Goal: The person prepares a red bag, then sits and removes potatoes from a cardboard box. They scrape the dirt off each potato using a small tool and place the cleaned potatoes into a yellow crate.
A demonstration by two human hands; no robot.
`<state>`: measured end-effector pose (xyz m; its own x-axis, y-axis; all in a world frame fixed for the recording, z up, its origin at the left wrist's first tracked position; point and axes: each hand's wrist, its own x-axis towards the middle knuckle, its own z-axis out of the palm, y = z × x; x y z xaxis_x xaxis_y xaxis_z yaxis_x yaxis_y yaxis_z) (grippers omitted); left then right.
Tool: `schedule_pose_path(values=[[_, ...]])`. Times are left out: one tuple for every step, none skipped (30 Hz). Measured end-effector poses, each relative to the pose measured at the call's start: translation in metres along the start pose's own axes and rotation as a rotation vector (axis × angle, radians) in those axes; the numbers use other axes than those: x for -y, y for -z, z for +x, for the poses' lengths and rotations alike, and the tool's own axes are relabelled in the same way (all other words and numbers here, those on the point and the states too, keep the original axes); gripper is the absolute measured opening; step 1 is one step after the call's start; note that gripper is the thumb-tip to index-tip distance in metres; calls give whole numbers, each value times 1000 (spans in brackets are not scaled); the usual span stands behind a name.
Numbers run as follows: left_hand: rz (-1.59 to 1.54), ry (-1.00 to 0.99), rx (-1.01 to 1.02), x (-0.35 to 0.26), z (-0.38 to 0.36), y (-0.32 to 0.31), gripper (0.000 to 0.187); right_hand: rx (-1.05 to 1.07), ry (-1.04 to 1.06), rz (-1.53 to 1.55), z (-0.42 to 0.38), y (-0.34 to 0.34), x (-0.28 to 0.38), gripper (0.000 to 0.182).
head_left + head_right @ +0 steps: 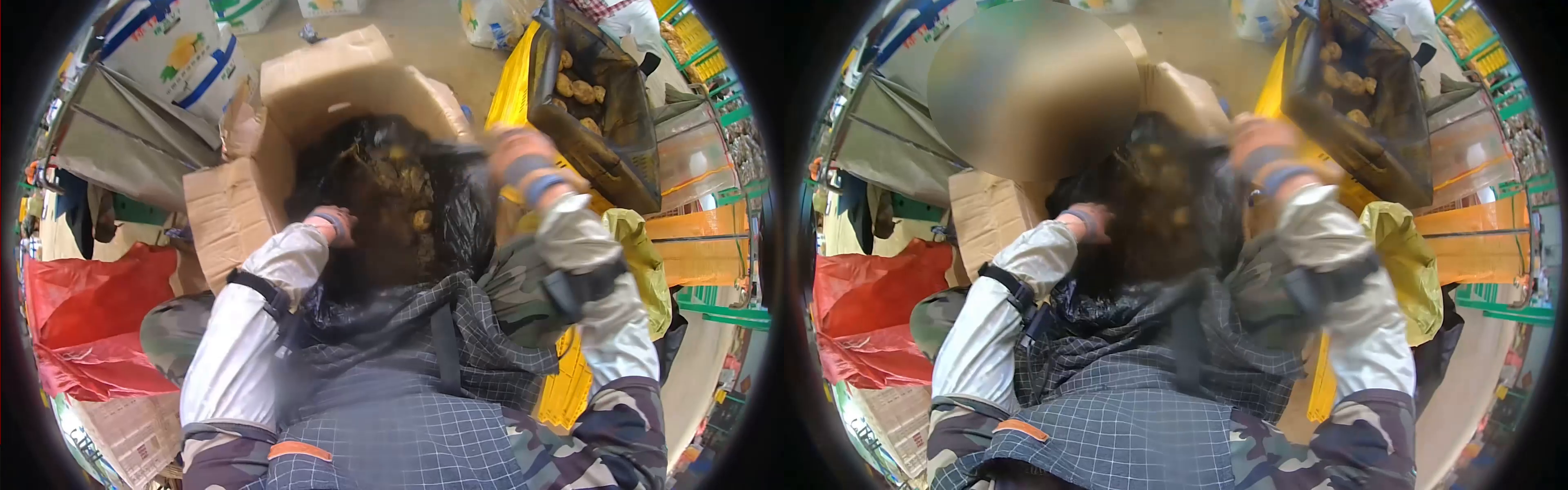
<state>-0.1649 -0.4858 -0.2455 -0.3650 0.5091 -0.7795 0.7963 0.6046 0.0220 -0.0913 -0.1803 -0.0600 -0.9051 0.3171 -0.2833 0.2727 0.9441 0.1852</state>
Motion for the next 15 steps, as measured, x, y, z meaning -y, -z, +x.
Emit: schedule_pose_path(values=[[2,53,22,13,1,-8,64,-30,-22,105,4,-3,-32,30],[-15,136,64,30,11,-17,61,-67,-46,210,8,-11,-60,32],[-17,238,45,40,1,-12,53,-70,-58,200,10,-20,-66,32],[58,321,-14,64,19,-30,42,-76,-66,189,11,-31,-68,33],[6,416,-80,76,24,-23,44,-86,-71,185,17,-40,-71,33],[30,506,-195,88,33,-25,52,-46,-75,194,23,-38,-70,34],[-138,613,-268,89,19,-2,60,-5,-83,205,28,-29,-69,36],[-271,689,-327,87,3,20,64,35,-96,218,33,-26,-70,37],[-329,724,-374,85,2,24,65,34,-91,196,37,-29,-69,40],[-385,756,-427,83,2,29,69,48,-103,195,39,-29,-71,42],[-335,681,-324,81,5,37,62,61,-120,194,40,-29,-73,45],[-286,605,-221,75,11,46,57,75,-137,191,40,-26,-76,47],[-239,534,-117,65,16,55,51,-85,-162,272,30,-19,-77,46],[-173,356,-198,34,19,63,43,-248,-185,359,21,-11,-75,45],[-183,239,-191,16,20,78,41,-326,-191,410,14,0,-75,47]])
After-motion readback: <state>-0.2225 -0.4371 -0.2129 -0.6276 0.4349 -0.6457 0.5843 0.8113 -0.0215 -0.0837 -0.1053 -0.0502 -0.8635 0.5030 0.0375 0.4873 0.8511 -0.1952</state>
